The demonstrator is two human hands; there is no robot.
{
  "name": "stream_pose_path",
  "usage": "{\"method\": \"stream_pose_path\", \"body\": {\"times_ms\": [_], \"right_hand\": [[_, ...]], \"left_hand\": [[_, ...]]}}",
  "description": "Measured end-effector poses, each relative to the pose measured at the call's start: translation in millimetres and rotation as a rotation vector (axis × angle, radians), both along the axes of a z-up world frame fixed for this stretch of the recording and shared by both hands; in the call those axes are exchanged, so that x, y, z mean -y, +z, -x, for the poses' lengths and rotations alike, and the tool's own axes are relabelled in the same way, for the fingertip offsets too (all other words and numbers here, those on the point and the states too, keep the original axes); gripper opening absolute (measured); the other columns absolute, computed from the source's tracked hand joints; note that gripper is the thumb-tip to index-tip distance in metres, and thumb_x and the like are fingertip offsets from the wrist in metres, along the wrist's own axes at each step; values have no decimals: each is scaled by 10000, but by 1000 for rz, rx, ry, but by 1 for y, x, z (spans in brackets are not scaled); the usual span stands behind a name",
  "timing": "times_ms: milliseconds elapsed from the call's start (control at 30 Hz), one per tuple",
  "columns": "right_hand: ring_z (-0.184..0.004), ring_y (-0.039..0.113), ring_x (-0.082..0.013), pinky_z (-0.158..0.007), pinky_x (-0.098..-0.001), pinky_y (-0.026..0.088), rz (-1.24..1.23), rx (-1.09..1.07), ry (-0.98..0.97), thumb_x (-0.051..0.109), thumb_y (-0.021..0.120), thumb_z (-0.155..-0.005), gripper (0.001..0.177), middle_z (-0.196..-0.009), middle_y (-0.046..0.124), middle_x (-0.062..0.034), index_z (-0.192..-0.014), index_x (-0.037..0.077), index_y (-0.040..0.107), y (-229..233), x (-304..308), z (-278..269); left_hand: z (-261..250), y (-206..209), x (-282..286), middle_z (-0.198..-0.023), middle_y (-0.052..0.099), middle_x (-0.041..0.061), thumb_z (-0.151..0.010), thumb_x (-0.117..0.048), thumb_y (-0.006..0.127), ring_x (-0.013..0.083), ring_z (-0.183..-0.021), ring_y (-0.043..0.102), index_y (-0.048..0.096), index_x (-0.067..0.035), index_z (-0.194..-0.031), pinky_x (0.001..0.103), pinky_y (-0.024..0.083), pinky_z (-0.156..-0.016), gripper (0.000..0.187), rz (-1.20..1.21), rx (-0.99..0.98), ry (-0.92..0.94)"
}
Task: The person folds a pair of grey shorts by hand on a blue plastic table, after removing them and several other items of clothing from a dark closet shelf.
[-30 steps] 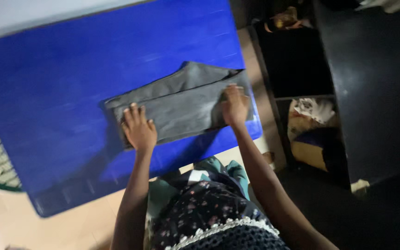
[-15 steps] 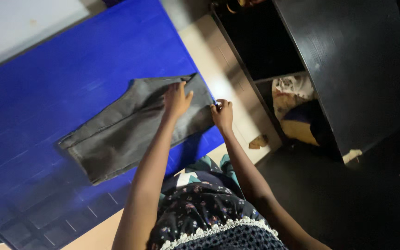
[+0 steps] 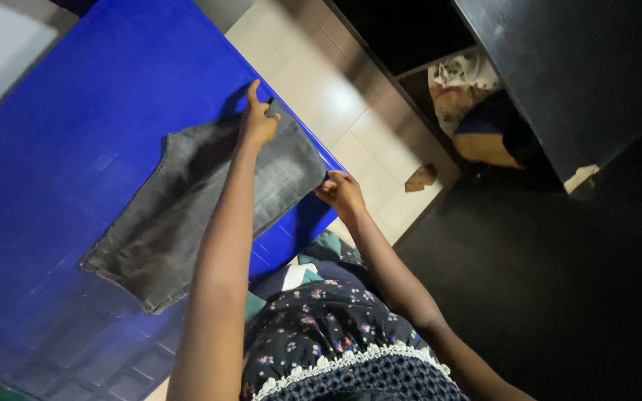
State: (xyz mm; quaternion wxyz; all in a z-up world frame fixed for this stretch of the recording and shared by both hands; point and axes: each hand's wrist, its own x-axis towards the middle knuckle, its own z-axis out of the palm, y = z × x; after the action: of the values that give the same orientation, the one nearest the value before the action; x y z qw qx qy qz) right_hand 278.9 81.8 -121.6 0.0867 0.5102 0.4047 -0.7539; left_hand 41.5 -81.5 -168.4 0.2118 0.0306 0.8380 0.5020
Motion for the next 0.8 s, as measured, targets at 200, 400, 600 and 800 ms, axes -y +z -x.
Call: {"method": "stream_pose_path", "body": {"times_ms": [200, 400, 600, 800], "right_hand": [[-752, 699, -290, -722, -416, 579, -81, -98, -18, 201, 662, -1048, 263, -884, 660, -163, -1055, -51, 587, -3, 7, -10], [-836, 713, -233, -874, -394, 579, 178, -10, -183, 185, 601, -945, 157, -880, 728, -69, -1035, 63, 643, 23, 14, 3], [-716, 538, -124, -633, -301, 398, 15, -115, -237, 207, 778, -1053, 249, -827, 576, 16, -1094, 38, 599, -26, 25, -1], [-691, 606, -117, -619, -285, 467, 101, 9, -452, 66, 740, -878, 371, -793, 676, 21, -1208, 111, 578, -10, 25, 8]], "left_hand": [[0, -16, 3, -1269, 660, 223, -849, -70, 805, 309, -1133, 668, 490, -127, -1345, 393, 526, -937, 591, -84, 58, 48], [4, -22, 9, -1113, 728, 157, -866, -91, 804, 246, -992, 701, 493, -102, -1270, 370, 538, -853, 510, -61, 25, 17], [6, -31, 9, -1064, 729, 145, -873, -71, 779, 207, -941, 689, 504, -71, -1253, 333, 544, -823, 469, -94, 57, 31], [9, -31, -2, -1008, 755, 156, -893, -129, 836, 204, -876, 656, 514, -74, -1221, 340, 534, -801, 463, -36, 174, 125]]}}
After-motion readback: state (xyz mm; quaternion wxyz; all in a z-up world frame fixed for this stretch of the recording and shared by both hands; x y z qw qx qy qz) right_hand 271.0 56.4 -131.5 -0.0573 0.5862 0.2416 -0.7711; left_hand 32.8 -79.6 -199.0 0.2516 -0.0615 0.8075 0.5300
